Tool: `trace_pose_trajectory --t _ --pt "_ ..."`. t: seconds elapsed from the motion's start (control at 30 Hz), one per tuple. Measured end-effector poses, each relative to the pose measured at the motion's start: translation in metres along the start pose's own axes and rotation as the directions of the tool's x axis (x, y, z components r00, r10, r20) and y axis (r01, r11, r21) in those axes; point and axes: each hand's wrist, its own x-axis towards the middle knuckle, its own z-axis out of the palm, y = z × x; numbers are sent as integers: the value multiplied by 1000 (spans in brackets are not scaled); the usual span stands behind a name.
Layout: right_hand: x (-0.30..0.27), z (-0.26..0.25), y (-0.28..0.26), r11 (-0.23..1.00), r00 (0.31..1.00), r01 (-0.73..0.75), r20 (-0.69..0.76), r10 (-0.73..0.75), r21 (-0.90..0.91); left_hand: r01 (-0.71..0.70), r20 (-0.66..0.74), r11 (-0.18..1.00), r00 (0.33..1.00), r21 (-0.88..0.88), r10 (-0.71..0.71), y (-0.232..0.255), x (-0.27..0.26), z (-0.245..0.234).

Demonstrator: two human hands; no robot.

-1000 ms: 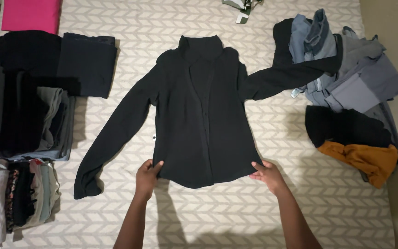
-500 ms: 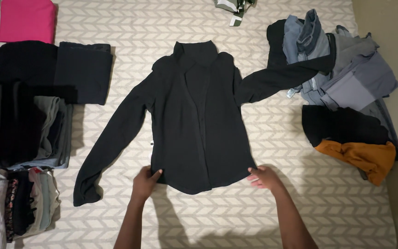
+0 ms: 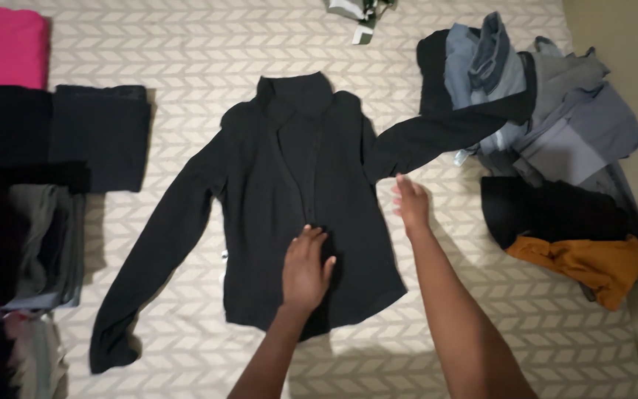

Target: Folding various articles of clothing on a bed.

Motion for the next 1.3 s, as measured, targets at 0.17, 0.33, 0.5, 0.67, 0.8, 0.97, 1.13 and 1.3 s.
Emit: trace_pose_trajectory --t 0.17,0.33,0.5,0.67,0.8,0.97,1.13,1.3 --pt "67 27 -37 989 990 -144 -4 144 43 -49 130 999 990 -18 51 34 38 28" --pt "86 -5 -26 906 994 10 -106 38 422 -86 213 990 975 114 60 16 44 83" --pt "96 -34 -5 753 998 26 -63 21 658 -145 178 949 979 281 97 -1 35 101" --pt "102 -48 17 671 991 3 -93 98 742 -160 203 920 975 359 90 0 36 108" --pt "116 -59 40 619 965 -98 -78 252 780 -159 155 929 982 335 112 1 37 108" --pt "174 -81 153 419 987 -158 160 30 894 -100 76 976 993 195 86 12 66 101" --pt "50 -60 -29 499 950 -236 89 299 834 -150 -142 987 978 54 156 13 161 105" --pt "59 -59 -8 572 965 -256 173 195 779 -183 -138 973 970 140 202 -13 261 117"
